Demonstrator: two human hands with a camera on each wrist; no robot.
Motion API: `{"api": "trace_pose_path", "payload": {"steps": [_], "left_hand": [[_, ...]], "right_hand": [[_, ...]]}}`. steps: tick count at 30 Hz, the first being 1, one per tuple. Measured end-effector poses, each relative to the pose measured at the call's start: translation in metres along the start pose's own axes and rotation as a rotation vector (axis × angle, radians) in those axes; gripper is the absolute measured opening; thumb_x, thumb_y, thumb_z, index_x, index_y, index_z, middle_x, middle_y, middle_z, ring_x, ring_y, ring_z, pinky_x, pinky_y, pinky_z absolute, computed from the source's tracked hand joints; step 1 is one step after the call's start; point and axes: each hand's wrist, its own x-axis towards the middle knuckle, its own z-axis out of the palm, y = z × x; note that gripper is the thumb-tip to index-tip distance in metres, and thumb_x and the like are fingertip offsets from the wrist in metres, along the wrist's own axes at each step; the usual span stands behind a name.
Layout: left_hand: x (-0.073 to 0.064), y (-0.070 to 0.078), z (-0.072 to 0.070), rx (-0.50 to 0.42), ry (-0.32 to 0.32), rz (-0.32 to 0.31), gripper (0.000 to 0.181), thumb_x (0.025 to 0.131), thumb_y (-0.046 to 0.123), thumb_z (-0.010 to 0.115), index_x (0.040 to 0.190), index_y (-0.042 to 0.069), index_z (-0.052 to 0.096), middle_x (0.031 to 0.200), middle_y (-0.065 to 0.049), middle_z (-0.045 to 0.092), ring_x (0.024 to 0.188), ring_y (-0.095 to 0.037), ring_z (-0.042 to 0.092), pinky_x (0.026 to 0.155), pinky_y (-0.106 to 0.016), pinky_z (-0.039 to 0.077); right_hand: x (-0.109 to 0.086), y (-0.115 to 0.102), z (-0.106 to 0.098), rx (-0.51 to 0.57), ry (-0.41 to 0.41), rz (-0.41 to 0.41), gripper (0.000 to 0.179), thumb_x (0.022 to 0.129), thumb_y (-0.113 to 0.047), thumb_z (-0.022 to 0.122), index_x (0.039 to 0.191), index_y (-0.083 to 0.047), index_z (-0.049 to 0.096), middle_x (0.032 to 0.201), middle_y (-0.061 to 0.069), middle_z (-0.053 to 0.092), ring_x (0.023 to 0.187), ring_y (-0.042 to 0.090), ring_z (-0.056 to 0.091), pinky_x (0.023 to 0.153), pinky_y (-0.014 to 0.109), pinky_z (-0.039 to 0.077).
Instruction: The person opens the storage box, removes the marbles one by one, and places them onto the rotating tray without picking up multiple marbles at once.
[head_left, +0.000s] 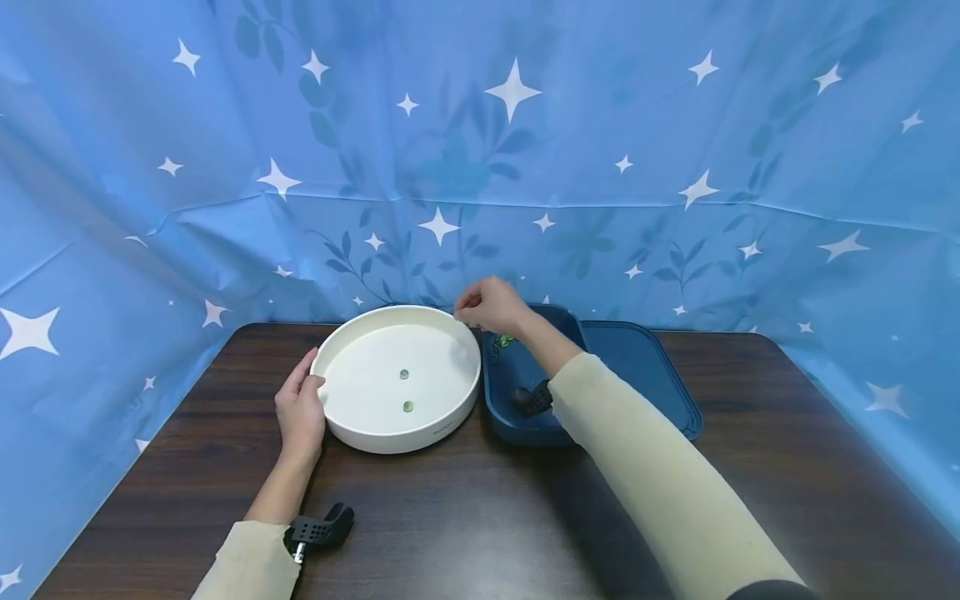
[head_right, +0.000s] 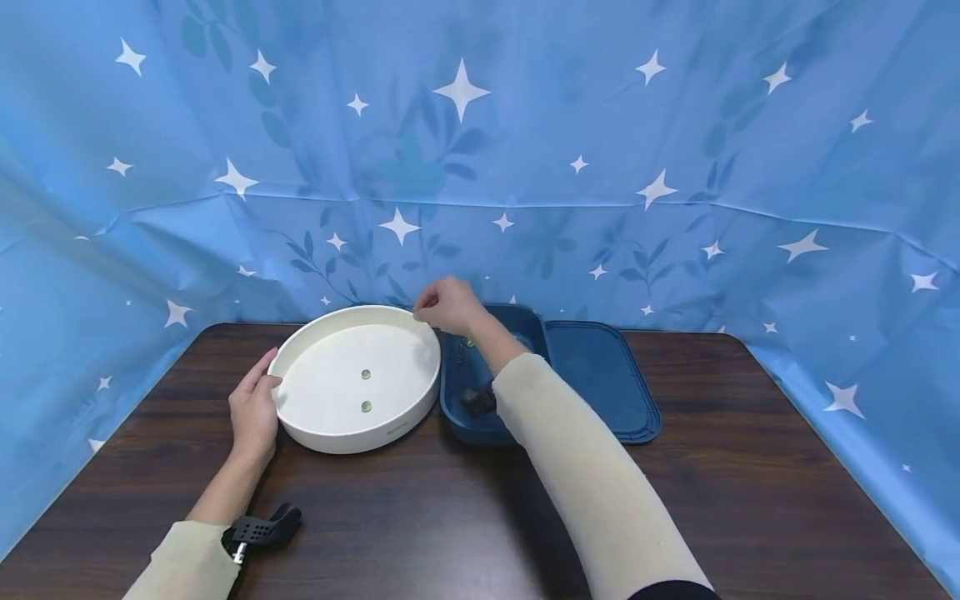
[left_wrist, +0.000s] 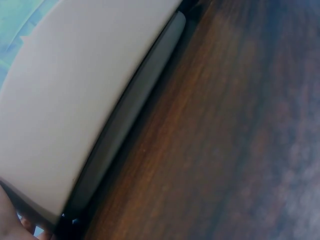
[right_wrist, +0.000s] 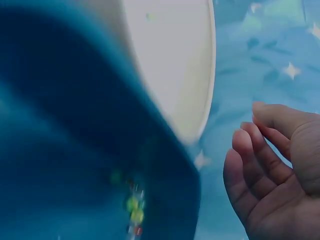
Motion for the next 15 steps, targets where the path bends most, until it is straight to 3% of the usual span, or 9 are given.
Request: {"api": "trace_pose_path", "payload": {"steps": [10,15], "left_hand": [[-0.001,0.000,0.000,-0.008,-0.007,-0.004,0.056,0.098,0.007,0.037,0.152,0.016,0.047,0.161,0.000,0.042,0.151,-0.021,0.036,0.124,-0.043,0.031],[-0.001,0.001,-0.001,-0.010,-0.003,-0.003,0.056,0.098,0.007,0.037,0.152,0.017,0.047,0.161,0.000,0.042,0.151,-0.021,0.035,0.124,-0.043,0.031]], "right_hand": [[-0.013,0.044,-0.021,0.010,0.032,0.063,0.023,0.097,-0.015,0.066,0.113,-0.001,0.073,0.106,0.023,0.072,0.097,0.042,0.067,0.081,0.050,0.059],[-0.014,0.060,-0.017,-0.048,0.003,0.063,0.021,0.096,-0.015,0.066,0.110,-0.002,0.075,0.103,0.021,0.074,0.089,0.035,0.069,0.066,0.028,0.056]]}}
